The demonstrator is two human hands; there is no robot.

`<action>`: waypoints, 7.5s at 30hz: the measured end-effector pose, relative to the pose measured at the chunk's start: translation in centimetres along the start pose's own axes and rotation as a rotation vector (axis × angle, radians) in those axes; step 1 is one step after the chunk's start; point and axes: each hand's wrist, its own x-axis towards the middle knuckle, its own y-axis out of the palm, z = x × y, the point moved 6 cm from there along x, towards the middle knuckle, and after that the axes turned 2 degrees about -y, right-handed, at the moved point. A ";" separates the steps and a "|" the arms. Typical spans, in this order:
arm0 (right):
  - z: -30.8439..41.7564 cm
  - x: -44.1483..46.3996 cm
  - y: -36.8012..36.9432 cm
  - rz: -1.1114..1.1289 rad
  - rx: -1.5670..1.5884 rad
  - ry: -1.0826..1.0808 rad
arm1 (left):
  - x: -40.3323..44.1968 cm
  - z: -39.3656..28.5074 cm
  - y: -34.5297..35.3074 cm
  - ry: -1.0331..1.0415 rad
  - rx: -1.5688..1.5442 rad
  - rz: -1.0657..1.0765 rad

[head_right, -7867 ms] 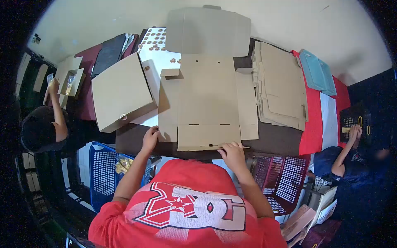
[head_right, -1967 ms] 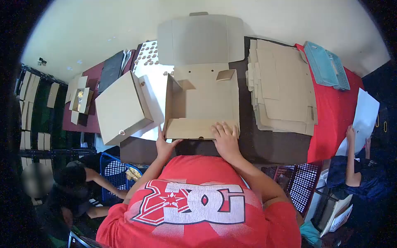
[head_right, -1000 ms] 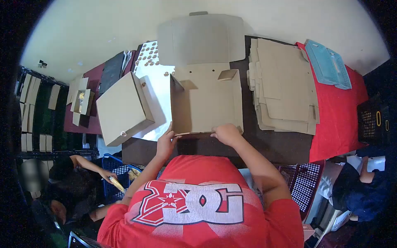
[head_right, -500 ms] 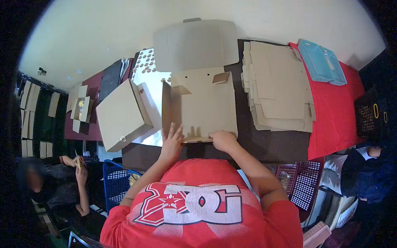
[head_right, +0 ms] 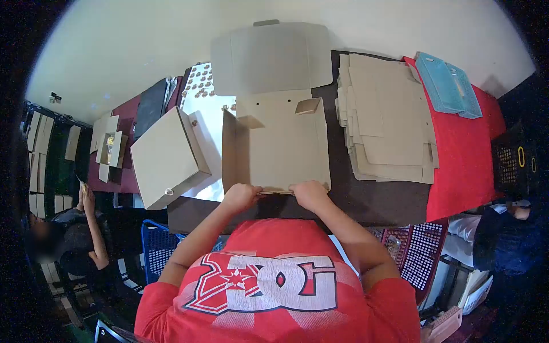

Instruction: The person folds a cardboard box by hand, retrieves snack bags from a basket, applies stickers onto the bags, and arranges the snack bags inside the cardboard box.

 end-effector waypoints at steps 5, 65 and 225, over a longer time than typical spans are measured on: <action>-0.5 0.4 0.6 -0.023 0.006 0.051 | 0.7 0.8 0.4 0.019 -0.017 -0.059; 0.9 -35.7 24.9 -1.413 0.893 1.080 | -6.8 -11.2 0.7 0.919 -0.438 -0.369; 14.9 -1.0 -9.4 -0.363 1.340 -0.062 | -8.6 -1.8 -10.2 0.032 -1.087 -0.703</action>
